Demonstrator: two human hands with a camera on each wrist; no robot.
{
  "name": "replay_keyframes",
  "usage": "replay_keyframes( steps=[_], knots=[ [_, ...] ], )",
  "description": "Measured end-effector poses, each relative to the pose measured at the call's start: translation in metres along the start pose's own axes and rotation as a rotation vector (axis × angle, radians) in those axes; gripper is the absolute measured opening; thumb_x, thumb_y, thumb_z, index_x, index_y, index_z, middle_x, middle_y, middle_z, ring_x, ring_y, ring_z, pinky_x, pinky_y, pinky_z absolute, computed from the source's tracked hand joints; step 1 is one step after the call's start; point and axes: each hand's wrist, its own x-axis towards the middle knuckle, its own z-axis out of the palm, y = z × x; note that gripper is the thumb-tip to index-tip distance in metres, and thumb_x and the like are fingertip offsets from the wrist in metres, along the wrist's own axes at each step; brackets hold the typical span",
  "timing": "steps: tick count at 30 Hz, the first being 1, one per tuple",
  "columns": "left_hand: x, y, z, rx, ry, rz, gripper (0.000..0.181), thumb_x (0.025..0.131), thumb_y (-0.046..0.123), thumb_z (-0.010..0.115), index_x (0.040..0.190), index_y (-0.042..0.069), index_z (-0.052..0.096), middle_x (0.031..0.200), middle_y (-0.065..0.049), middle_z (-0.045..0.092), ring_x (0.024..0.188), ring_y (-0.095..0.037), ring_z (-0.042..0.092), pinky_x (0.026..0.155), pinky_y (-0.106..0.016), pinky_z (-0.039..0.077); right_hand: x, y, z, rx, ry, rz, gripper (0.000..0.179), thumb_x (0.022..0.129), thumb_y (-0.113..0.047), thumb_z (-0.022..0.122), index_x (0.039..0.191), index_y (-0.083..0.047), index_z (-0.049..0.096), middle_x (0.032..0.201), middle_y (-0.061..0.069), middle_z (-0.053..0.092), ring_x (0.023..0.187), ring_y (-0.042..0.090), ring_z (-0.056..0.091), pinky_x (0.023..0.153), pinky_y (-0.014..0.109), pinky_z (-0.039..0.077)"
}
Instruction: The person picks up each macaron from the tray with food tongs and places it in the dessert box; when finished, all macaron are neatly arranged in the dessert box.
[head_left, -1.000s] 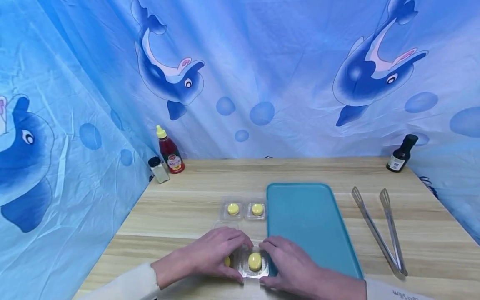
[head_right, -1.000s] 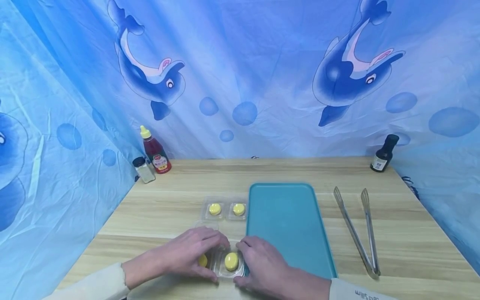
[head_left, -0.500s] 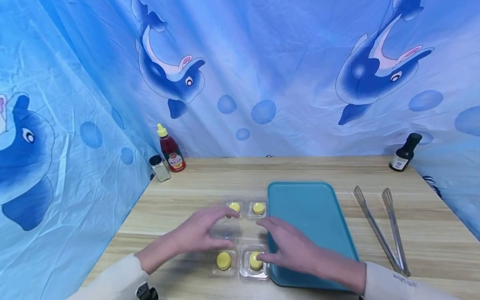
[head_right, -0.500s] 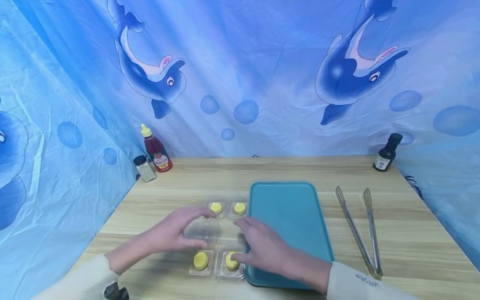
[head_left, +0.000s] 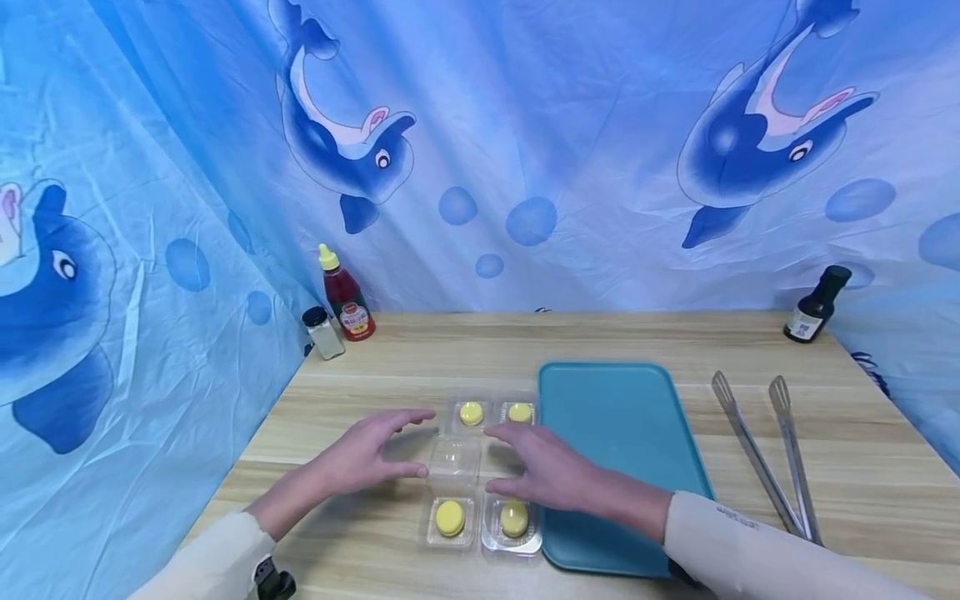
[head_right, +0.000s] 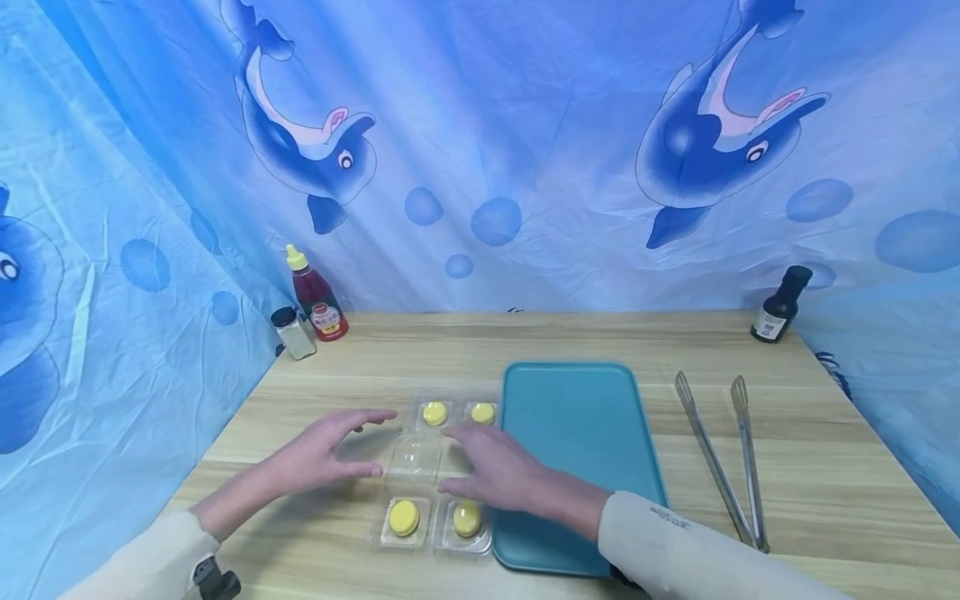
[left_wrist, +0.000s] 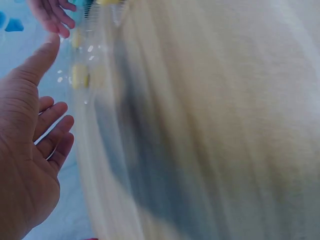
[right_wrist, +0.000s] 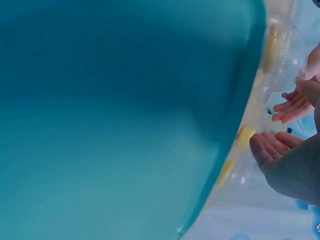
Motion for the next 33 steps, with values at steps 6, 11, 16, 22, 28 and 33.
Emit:
replay_keyframes(
  steps=[6,11,16,22,28,33],
  knots=[
    [-0.007,-0.007,0.008,-0.055,-0.033,-0.01,0.077,0.087,0.036,0.088,0.153,0.011,0.056,0.152,-0.003,0.06,0.136,-0.027,0.059,0.113,-0.053,0.048,0.01,0.004,0.011,-0.004,0.01,0.005,0.066,0.087,-0.027,0.09,0.14,0.003,0.064,0.135,0.016,0.07,0.118,0.028,0.069,0.103,0.045,0.057],
    [-0.008,-0.007,0.014,-0.076,-0.041,0.001,0.076,0.087,0.034,0.089,0.152,0.011,0.057,0.149,-0.001,0.062,0.133,-0.024,0.061,0.112,-0.051,0.049,0.015,0.005,0.02,0.006,0.029,0.039,0.06,0.086,-0.026,0.091,0.135,0.001,0.067,0.133,0.015,0.071,0.121,0.028,0.068,0.104,0.044,0.057],
    [-0.008,-0.007,0.018,-0.077,-0.03,-0.001,0.074,0.087,0.035,0.089,0.151,0.013,0.057,0.147,0.001,0.063,0.129,-0.022,0.063,0.11,-0.05,0.052,0.016,0.005,0.026,0.023,0.053,0.069,0.06,0.084,-0.025,0.092,0.133,0.001,0.068,0.131,0.016,0.071,0.118,0.03,0.069,0.101,0.044,0.058],
    [-0.006,-0.008,0.018,-0.094,-0.007,0.024,0.072,0.087,0.032,0.089,0.149,0.013,0.058,0.146,0.001,0.064,0.128,-0.021,0.064,0.108,-0.048,0.054,0.019,0.005,0.028,0.012,0.078,0.083,0.06,0.083,-0.025,0.093,0.132,0.0,0.069,0.128,0.016,0.072,0.113,0.029,0.07,0.097,0.043,0.06],
    [-0.006,-0.005,0.012,-0.069,0.036,0.065,0.071,0.086,0.033,0.09,0.147,0.013,0.06,0.145,0.001,0.064,0.126,-0.02,0.065,0.104,-0.045,0.056,0.019,0.003,0.027,0.041,0.096,0.07,0.057,0.084,-0.022,0.092,0.132,0.0,0.069,0.127,0.015,0.073,0.112,0.03,0.071,0.095,0.04,0.061],
    [-0.004,0.001,0.005,-0.083,0.054,0.108,0.07,0.087,0.03,0.09,0.146,0.01,0.06,0.143,-0.002,0.066,0.123,-0.019,0.065,0.1,-0.041,0.058,0.018,0.0,0.022,0.131,0.122,0.045,0.052,0.086,-0.016,0.09,0.131,0.002,0.069,0.126,0.018,0.073,0.108,0.035,0.072,0.092,0.041,0.062]
  ],
)
